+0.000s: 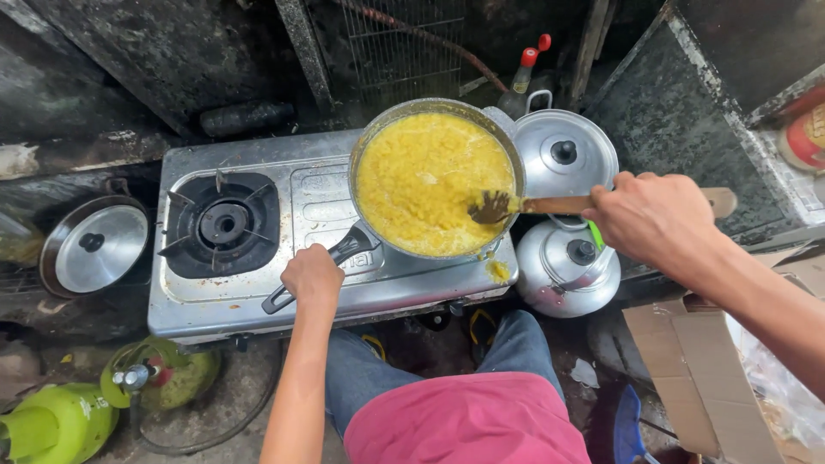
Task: Stirring a thick yellow mixture in a pan on a gas stove using a wooden spatula to ensure even cooking.
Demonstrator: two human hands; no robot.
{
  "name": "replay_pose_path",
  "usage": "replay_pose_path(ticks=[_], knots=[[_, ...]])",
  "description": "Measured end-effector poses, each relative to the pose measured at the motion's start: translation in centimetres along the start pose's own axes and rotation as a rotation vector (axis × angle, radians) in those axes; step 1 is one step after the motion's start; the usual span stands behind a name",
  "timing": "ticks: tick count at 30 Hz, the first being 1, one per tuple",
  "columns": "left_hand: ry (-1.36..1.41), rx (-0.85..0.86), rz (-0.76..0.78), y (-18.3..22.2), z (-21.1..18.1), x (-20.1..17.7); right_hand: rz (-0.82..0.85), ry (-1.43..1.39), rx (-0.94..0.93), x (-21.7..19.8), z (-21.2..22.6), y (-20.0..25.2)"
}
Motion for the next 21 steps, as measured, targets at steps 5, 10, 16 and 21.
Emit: replay_pose_path(ticks=[5,10,16,21], knots=[[0.077,0.032,-0.063,-0.2,-0.1,0.1,0.111,-0.145,0.044,2.4,3.1,-3.0],[0.133,0.082,-0.121,0.5,-0.1,-0.8,0.058,-0.404,0.104,3.8,5.5,-6.4],[0.132,0.075,-0.123,0.1,0.0,-0.4,-0.025,-0.671,0.094,8.2,9.1,-12.1],[0.122,0.078,-0.127,0.5,0.0,-0.4,-0.248,-0.515,0.065,6.3,8.0,-10.4]])
Point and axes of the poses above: each hand's wrist, its own y-axis away from the middle knuckle, its own x-axis out of the palm, z = x × y, the point moved 5 cm from there along -y, towards the middle knuckle, and after that the axes turned 8 degrees about -y, right-handed, at the moved point
